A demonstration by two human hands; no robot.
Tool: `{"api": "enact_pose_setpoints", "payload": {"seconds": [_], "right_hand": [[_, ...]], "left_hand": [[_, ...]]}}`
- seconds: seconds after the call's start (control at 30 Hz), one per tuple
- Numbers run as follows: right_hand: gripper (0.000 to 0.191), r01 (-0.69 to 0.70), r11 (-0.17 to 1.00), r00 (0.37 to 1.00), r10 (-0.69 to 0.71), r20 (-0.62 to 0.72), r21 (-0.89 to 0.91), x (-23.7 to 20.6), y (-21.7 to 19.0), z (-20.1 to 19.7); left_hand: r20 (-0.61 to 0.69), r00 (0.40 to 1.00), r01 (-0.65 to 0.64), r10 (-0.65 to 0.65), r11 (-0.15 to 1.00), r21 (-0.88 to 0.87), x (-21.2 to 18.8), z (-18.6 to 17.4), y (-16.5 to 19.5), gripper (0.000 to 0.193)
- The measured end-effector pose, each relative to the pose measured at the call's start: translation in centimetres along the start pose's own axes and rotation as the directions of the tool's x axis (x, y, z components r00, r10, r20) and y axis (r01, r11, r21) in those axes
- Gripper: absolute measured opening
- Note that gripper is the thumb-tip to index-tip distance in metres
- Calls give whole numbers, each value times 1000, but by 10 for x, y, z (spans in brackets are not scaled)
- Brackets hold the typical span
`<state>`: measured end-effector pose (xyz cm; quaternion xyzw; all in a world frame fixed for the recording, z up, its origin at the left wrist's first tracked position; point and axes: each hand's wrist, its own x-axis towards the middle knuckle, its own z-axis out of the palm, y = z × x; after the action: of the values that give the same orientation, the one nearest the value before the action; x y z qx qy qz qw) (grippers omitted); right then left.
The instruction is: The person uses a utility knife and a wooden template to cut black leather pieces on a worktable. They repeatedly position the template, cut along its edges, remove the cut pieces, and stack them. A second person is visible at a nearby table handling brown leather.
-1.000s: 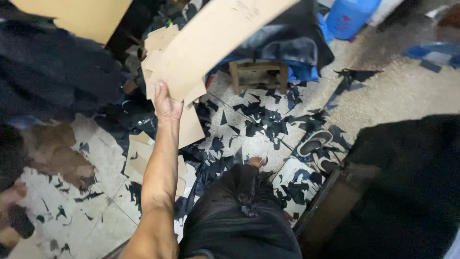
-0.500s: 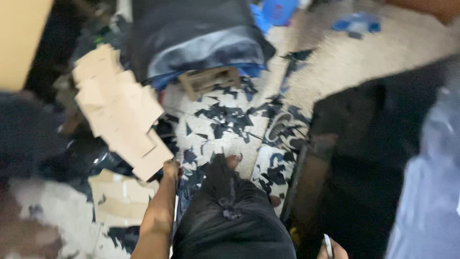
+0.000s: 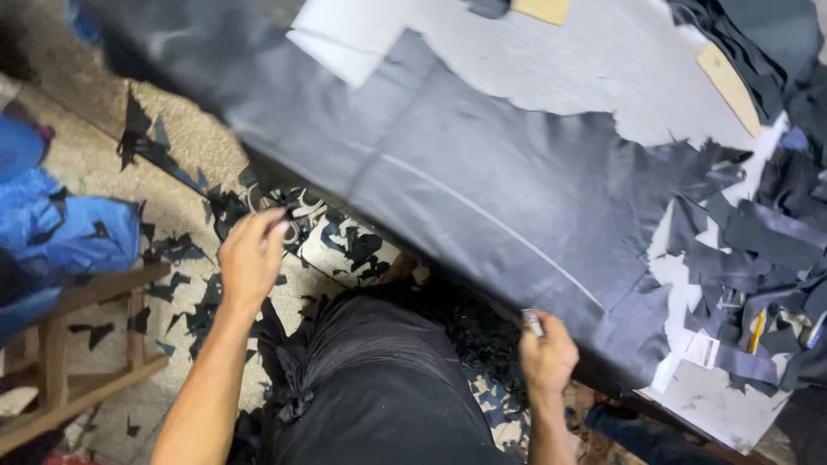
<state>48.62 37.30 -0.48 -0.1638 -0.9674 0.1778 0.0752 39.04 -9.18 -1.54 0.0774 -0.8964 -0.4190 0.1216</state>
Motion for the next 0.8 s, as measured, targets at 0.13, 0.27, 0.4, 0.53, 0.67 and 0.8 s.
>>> {"api": "enact_pose_setpoints", "payload": {"seconds": [0.13,0.27,0.4,0.53,0.67,0.8], "right_hand": [[25,-315,947,949,313,-47,-60,63,56,-27],[36,-428,903,897,418,-145,-43,90,87,-39],[42,-482,874,864,486,-136,57,87,104,-35],[38,-480,877,874,480,-73,17,86,113,-22],[38,-486,874,874,485,-19,-27,102,106,-20],[37,-537,843,842,537,52,-10,131,58,-27]], "left_hand": [[143,938,-345,315,881,324,114,77,79,23],[55,982,-177,183,763,622,180,120,82,56],[186,979,-160,83,879,448,188,126,60,38],[159,951,-307,266,872,382,182,122,60,27],[211,973,-128,94,980,153,187,120,68,26],[266,958,-111,109,994,-7,199,116,64,34]]}}
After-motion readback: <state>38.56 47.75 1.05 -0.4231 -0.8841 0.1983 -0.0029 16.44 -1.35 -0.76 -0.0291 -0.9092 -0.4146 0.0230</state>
